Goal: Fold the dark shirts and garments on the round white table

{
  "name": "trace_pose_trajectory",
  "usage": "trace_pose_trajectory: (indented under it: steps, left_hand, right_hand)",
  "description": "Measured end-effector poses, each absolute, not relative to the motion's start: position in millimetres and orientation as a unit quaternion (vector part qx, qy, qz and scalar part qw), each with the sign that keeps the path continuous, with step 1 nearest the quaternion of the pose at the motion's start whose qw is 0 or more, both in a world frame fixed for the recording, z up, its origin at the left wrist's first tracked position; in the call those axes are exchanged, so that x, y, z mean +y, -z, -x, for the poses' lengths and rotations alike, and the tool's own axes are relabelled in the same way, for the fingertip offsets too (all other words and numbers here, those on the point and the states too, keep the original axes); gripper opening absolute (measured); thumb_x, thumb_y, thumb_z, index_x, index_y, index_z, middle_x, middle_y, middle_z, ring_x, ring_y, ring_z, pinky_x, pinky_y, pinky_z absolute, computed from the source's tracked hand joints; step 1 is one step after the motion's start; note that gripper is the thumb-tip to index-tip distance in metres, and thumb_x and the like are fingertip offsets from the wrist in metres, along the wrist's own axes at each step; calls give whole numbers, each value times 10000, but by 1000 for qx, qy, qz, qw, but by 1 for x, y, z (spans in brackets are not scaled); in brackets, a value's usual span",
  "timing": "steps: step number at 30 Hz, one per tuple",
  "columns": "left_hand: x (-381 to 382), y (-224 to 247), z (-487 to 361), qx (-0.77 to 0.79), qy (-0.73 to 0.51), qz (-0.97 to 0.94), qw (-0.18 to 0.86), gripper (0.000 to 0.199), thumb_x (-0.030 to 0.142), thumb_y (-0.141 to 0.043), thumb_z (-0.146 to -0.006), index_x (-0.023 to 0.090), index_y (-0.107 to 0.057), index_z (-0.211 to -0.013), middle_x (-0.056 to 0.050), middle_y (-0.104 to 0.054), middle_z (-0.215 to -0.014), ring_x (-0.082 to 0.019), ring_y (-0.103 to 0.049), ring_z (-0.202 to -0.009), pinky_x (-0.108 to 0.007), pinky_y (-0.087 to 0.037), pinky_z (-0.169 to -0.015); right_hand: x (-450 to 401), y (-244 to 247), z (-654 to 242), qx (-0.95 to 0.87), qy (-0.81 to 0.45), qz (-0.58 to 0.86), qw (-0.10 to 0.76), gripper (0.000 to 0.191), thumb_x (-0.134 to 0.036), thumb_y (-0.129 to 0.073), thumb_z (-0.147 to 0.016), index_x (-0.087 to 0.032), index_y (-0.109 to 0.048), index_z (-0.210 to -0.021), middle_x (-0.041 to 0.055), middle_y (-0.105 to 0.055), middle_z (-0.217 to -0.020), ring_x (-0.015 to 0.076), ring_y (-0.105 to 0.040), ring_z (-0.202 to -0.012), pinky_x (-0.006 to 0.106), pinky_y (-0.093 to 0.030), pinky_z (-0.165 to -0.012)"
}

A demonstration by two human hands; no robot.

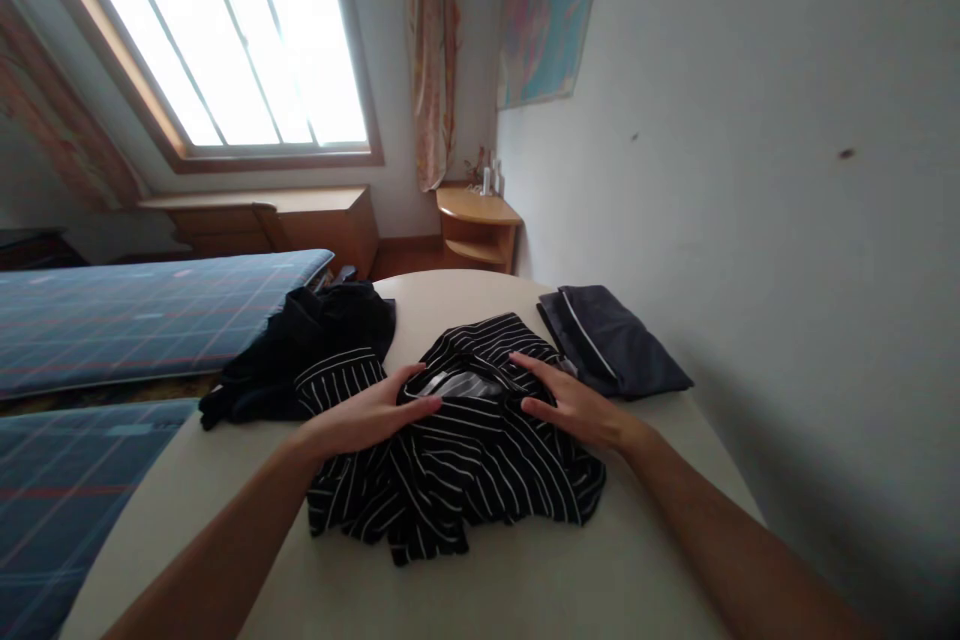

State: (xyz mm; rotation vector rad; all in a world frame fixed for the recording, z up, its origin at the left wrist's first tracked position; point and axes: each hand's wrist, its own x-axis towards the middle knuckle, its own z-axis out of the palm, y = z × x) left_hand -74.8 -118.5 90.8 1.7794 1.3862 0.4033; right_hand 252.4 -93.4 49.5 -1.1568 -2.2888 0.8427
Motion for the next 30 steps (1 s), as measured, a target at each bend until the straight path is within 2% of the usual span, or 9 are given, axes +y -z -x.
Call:
trace_pose_trajectory:
  steps: [3,8,11,15,19,22,25,27,30]
  left_hand:
    - [-129,-99,77,500,-56,-761,410,997,611,-707,-775,207,-271,-1575,-112,-498,-1504,-291,-519,-1322,-362,-365,-1132]
    - [-137,-114,73,381,33,-804,454,590,447,-700,-824,255,-592,-1371,-47,-677,-1279,-258,-633,-1130,-324,-466,-987]
    - [-135,-117,74,343,-17,-788,512,333,420,-635,-891,213,-716,-1140,-28,-739,-1006,-184,-660,-869,-256,-499,-767]
    - [-129,-114,78,372,-194,-756,503,299,453,-628,-908,162,-688,-879,-17,-676,-827,-138,-590,-755,-235,-461,-700]
    - [-127,-109,77,386,-268,-735,488,305,462,-622,-915,161,-678,-922,-14,-631,-826,-131,-546,-747,-238,-439,-687]
    - [-131,-109,72,376,-279,-736,489,309,456,-602,-931,159,-685,-921,-27,-634,-857,-140,-544,-777,-251,-442,-713]
    - [-133,-111,69,373,-277,-732,499,320,459,-574,-950,162,-690,-976,-31,-636,-887,-145,-553,-801,-258,-451,-729]
    - [-133,-113,70,371,-257,-731,512,345,472,-553,-962,171,-680,-1071,-43,-651,-963,-162,-582,-854,-275,-473,-762]
    - [-134,-114,72,346,-217,-722,559,470,499,-582,-941,210,-576,-1312,-80,-639,-1224,-223,-612,-1054,-343,-502,-895]
  right_hand:
    - [-98,-57,-251,-845,-305,405,170,822,-677,-624,-834,-175,-478,-1468,160,-529,-1458,332,-495,-1328,499,-346,-1143]
    - [-110,-79,-252,-830,-406,374,77,662,-635,-720,-773,-182,-670,-1253,102,-718,-1145,280,-666,-1030,383,-517,-911]
    - [-112,-79,-253,-798,-463,383,43,621,-626,-742,-754,-146,-707,-1147,77,-741,-938,226,-678,-832,317,-526,-734]
    - [-110,-73,-251,-814,-430,378,102,588,-612,-692,-813,-149,-686,-1176,64,-727,-898,192,-651,-787,297,-501,-702]
    - [-110,-71,-246,-826,-419,339,167,702,-564,-714,-814,-195,-554,-1389,115,-659,-1239,240,-626,-1058,377,-497,-913]
    - [-112,-66,-243,-813,-462,313,165,834,-529,-767,-776,-226,-445,-1483,123,-589,-1367,269,-568,-1208,448,-435,-1047]
    - [-113,-61,-241,-779,-518,317,155,935,-491,-835,-707,-218,-412,-1495,114,-634,-1283,261,-597,-1168,447,-456,-1032]
    - [-113,-59,-239,-747,-560,316,167,840,-479,-835,-711,-188,-493,-1421,96,-682,-1158,240,-640,-1076,406,-503,-957]
    - [-107,-58,-237,-692,-567,350,279,608,-501,-784,-765,-178,-599,-1246,71,-701,-1037,203,-669,-932,332,-542,-812]
